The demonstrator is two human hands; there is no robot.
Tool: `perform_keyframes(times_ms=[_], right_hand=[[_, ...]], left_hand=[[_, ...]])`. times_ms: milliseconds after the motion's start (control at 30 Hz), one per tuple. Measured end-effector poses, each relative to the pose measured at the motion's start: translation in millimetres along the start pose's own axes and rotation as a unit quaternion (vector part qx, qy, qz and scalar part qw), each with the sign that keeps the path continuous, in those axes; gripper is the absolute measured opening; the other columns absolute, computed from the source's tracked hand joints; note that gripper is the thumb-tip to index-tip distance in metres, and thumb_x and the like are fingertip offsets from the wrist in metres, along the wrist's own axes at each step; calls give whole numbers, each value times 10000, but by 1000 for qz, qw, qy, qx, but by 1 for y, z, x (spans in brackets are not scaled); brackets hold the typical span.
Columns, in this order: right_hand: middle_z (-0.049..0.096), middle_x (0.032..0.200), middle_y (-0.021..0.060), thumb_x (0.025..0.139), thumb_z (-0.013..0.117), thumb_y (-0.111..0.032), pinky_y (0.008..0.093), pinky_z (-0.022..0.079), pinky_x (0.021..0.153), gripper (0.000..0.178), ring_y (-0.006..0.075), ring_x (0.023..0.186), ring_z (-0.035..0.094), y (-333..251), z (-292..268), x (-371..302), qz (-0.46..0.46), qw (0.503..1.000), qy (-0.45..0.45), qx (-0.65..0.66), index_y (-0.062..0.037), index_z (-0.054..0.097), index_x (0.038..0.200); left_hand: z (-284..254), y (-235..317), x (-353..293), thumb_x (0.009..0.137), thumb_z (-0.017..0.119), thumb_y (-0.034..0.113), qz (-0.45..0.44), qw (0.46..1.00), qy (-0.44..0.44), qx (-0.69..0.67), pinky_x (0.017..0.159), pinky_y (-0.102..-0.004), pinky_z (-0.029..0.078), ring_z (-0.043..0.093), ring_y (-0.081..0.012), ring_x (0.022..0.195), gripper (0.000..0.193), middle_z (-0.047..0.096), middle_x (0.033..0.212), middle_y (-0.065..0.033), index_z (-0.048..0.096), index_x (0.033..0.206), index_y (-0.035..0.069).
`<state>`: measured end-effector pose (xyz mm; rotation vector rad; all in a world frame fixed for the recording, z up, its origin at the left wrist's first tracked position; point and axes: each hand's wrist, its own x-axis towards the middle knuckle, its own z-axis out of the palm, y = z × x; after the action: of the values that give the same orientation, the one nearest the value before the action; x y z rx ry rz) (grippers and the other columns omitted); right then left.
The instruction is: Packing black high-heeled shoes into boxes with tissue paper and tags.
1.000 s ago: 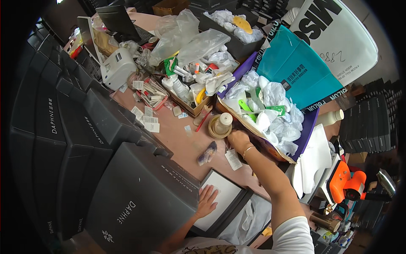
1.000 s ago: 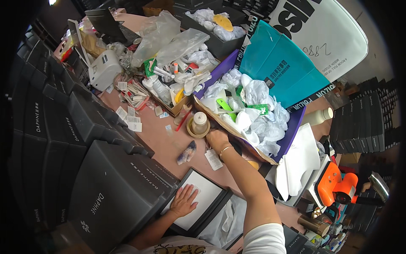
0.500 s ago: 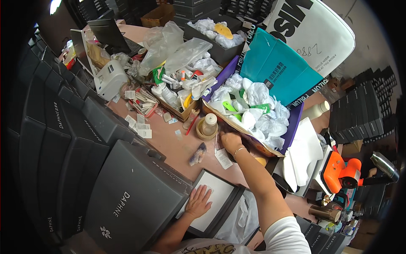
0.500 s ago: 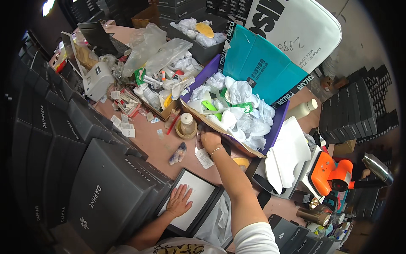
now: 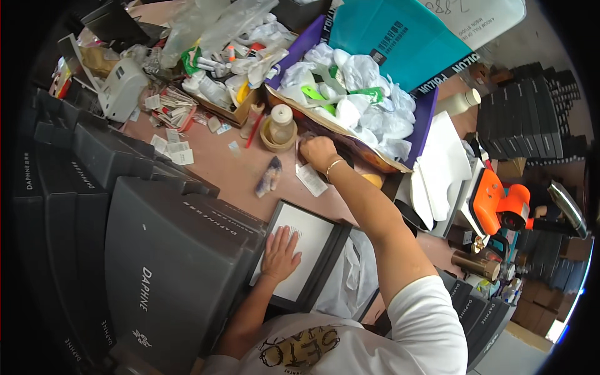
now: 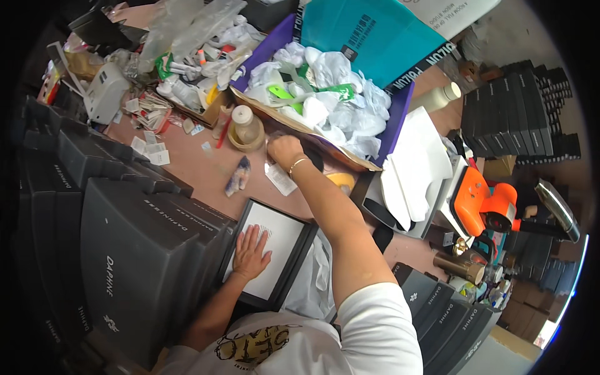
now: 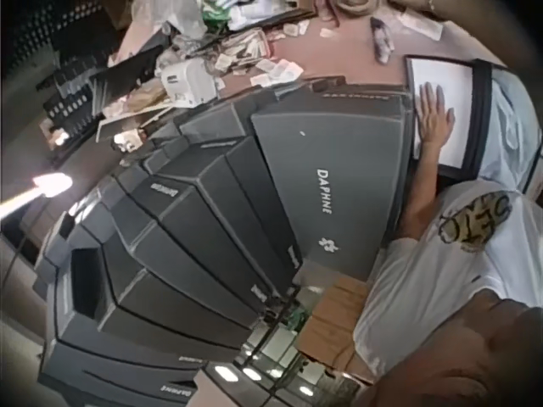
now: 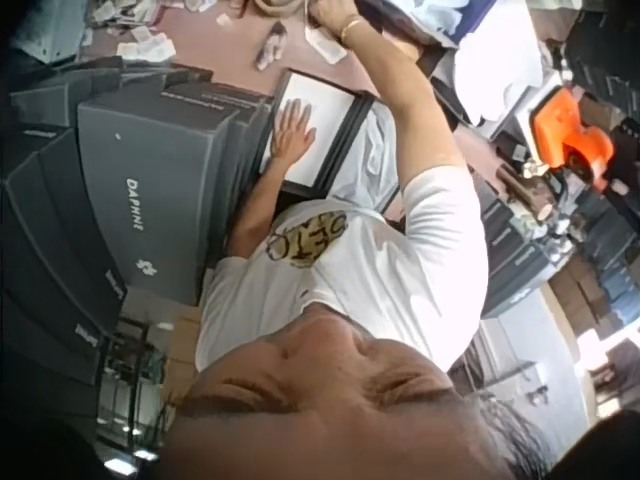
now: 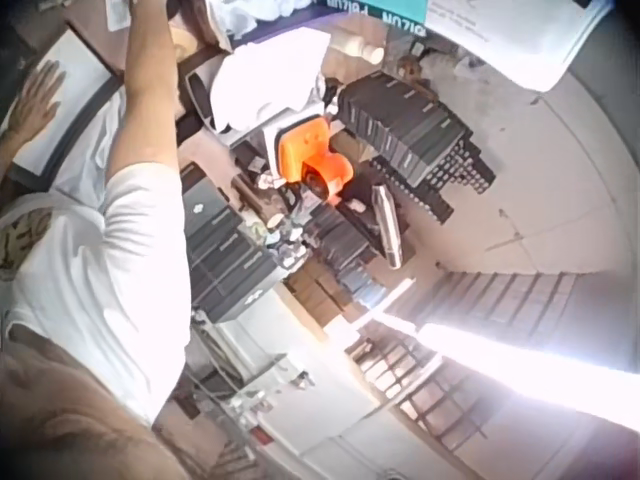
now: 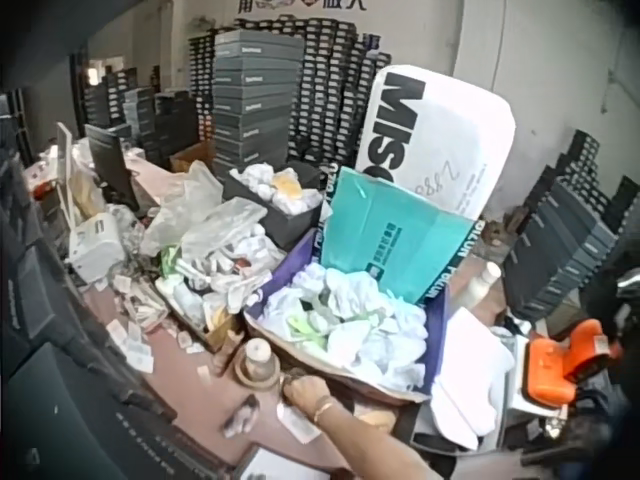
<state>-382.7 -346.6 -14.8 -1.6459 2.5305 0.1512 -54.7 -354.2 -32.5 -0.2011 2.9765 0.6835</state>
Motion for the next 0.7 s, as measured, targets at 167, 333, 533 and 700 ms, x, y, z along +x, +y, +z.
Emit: perform_keyframes(times_ms=[167, 333, 533, 700], right_hand=[[644, 763, 158, 793, 564, -141, 427, 517, 550, 101, 328, 646, 644, -10, -65, -60, 63, 971, 164, 161, -44, 591, 797], [617, 688, 167, 784, 557, -178, 436, 489, 618, 137, 352, 685, 626, -27, -153, -204, 33, 930, -67, 361, -55, 613, 803], [628, 840, 143, 820, 645, -305, 412, 492, 649, 261, 330, 771, 624, -45, -147, -218, -24, 948, -152, 278, -50, 650, 875], [606, 844, 190, 839, 614, -133, 418, 476, 692, 154, 373, 785, 599, -83, -175, -51, -93, 885, 85, 448, -3, 608, 920]], left_hand=[[3, 4, -2, 836, 597, 347, 4, 1000, -15, -2, 1104, -502, 201, 250, -327, 1381, 636, 313, 1462, -190, 408, 1379, 76], [4, -2, -4, 850, 573, 370, -6, 1000, -5, 0, 1113, -491, 182, 229, -323, 1390, 627, 297, 1471, -188, 408, 1384, 84], [-4, 0, -2, 867, 546, 378, 3, 1000, -4, 17, 1122, -471, 183, 234, -306, 1391, 606, 306, 1472, -172, 406, 1388, 102], [-7, 1, -5, 862, 547, 406, -14, 1000, -6, 25, 1115, -456, 185, 259, -288, 1377, 577, 341, 1450, -152, 451, 1358, 126]])
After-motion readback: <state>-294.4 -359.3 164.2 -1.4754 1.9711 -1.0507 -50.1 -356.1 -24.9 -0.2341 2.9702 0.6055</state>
